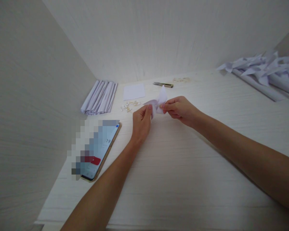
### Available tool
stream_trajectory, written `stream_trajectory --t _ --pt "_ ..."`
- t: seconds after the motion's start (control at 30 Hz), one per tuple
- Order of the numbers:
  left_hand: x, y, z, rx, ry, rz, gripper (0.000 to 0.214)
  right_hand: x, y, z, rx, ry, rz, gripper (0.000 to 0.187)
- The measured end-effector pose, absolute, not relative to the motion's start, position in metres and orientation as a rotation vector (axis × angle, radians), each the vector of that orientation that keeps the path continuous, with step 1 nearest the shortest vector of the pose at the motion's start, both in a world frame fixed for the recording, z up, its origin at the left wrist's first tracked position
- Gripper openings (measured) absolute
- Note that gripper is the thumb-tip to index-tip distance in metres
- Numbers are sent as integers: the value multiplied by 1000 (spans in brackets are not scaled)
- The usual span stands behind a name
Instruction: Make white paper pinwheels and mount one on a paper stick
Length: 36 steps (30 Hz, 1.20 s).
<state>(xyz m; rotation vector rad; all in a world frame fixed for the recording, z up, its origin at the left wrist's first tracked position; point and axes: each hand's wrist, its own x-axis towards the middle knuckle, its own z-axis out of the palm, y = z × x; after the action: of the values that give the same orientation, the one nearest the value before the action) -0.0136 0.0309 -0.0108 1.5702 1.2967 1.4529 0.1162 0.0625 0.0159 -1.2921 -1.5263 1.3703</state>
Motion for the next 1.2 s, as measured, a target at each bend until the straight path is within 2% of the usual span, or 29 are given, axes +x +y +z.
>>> stream_trajectory --t 0.17,0.23,0.3,0.47,0.53,0.57,0.63,0.77,0.83,0.93,1.1,1.2 --pt "-14 32 -11 1542 1310 1451 32 122 60 14 -1229 -2073 430 26" --pt "-14 32 -10 1550 1315 1450 33 122 58 15 -1203 -2154 244 26" --pt "-14 32 -10 1547 1324 1448 32 121 58 17 -1234 -2108 368 26" --pt "-14 30 -9 1545 1330 1455 32 117 62 16 -1288 -1634 1326 24" --pt "-14 30 -9 1547 1328 1454 33 117 63 14 -1267 -1540 1473 24" --pt "-14 31 -9 1547 1329 1455 33 117 63 13 -1262 -1568 1434 24" --pt "-15 31 -10 1544 1333 1454 33 118 62 13 -1269 -1742 1136 24" --pt "-15 32 -12 1537 1334 1446 33 121 54 15 -1238 -2150 278 25" --pt "-15 32 -11 1536 1333 1442 34 120 52 16 -1234 -2213 135 26" --pt "-15 31 -10 1547 1340 1436 34 117 54 18 -1314 -2067 430 25" --pt "-14 29 -8 1568 1361 1433 35 112 58 20 -1343 -1475 1462 26" --pt "-15 30 -9 1576 1372 1438 35 111 58 18 -1328 -1407 1537 26"
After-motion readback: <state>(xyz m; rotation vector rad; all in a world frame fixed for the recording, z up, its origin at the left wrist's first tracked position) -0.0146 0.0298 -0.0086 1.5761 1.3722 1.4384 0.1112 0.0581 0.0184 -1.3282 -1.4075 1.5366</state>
